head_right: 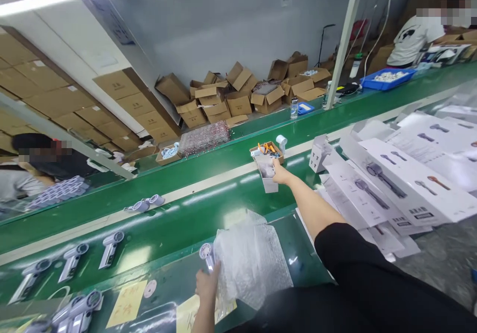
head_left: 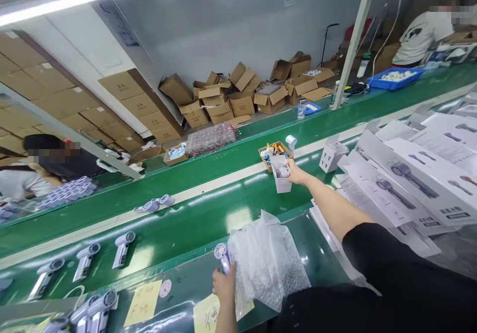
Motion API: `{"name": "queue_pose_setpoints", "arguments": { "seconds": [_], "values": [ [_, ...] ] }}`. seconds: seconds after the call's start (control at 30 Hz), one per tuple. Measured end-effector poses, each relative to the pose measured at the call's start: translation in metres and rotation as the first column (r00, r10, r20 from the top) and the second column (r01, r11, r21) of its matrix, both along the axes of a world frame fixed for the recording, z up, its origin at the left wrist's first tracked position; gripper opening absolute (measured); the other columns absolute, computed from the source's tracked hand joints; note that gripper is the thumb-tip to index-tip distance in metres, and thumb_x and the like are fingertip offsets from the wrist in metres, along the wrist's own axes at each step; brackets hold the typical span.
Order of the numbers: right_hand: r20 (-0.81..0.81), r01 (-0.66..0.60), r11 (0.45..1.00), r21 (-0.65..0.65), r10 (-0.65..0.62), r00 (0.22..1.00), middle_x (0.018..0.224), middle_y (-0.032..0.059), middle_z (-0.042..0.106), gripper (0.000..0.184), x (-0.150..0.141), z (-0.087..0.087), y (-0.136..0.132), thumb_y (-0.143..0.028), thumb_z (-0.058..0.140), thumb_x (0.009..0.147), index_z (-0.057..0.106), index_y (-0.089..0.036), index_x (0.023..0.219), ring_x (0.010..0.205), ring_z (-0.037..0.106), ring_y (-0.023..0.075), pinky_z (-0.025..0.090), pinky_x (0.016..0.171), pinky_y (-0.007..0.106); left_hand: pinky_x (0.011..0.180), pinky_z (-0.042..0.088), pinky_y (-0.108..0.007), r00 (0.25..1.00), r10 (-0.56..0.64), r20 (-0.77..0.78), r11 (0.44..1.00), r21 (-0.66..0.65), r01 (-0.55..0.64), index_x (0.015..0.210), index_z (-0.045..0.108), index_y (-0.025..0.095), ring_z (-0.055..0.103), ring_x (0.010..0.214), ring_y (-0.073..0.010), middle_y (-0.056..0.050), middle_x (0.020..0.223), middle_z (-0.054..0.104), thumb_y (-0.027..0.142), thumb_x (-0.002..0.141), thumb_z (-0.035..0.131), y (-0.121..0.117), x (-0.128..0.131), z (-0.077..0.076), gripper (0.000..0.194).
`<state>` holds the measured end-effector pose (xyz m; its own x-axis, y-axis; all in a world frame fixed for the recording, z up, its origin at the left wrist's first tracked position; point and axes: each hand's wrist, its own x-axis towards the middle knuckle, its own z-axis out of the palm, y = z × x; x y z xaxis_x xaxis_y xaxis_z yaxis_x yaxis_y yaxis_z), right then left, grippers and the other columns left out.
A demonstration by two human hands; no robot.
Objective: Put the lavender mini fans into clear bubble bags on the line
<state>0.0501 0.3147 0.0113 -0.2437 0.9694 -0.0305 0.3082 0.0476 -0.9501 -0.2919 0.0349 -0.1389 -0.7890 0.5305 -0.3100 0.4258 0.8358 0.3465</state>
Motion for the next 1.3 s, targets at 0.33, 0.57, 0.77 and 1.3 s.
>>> {"name": "queue_pose_setpoints", "arguments": {
  "seconds": [0.33,0.57,0.77,1.3],
  "values": [
    [0.052,0.202,0.976,-0.085,-0.198,0.979,0.078,-0.0027,0.055,0.042,0.016,-0.04,0.038,-0.008,0.047,0.047,0.04,-0.021,0.087,0.072,0.053,0.0158,0.042,0.062,0.025,0.075,0.048,-0.038,0.971,0.04,0.236,0.992,0.108,-0.067,0.084,0.06,0.015,0.064,0.085,-0.0313,-0.014,0.084,0.067,0.055,0.072,0.048,-0.002,-0.023,-0.03,0.043],
    [0.058,0.398,0.917,0.031,-0.399,0.915,0.11,0.008,0.053,0.025,-0.007,0.01,0.011,-0.014,0.05,0.063,0.047,-0.02,0.087,0.109,0.045,0.0222,0.04,0.088,0.033,0.066,0.046,-0.032,0.886,0.137,0.443,0.796,0.483,-0.364,0.085,0.062,0.016,0.06,0.079,-0.0235,-0.005,0.079,0.063,0.055,0.065,0.06,0.003,0.014,0.029,0.043],
    [-0.188,-0.043,0.918,-0.394,-0.035,0.982,0.077,0.001,0.062,0.031,-0.078,-0.016,-0.138,-0.029,0.071,0.063,0.054,-0.018,0.087,0.072,0.059,0.016,0.049,0.067,0.031,0.073,0.046,-0.027,0.456,-0.398,0.796,0.688,0.588,-0.425,0.094,0.06,0.013,0.06,0.077,-0.0156,-0.004,0.085,0.065,0.041,0.066,0.066,0.031,0.129,0.093,0.04],
    [-0.499,-0.113,0.686,-0.719,-0.397,0.77,0.083,0.0018,0.062,0.041,0.047,-0.041,-0.317,-0.025,0.073,0.067,0.05,-0.02,0.101,0.074,0.064,0.0181,0.053,0.059,0.029,0.087,0.04,-0.039,0.207,-0.937,0.282,0.293,0.31,0.904,0.077,0.065,0.015,0.057,0.093,-0.0245,-0.012,0.089,0.064,0.014,0.078,0.046,-0.017,0.148,0.006,0.019]
  ]
}}
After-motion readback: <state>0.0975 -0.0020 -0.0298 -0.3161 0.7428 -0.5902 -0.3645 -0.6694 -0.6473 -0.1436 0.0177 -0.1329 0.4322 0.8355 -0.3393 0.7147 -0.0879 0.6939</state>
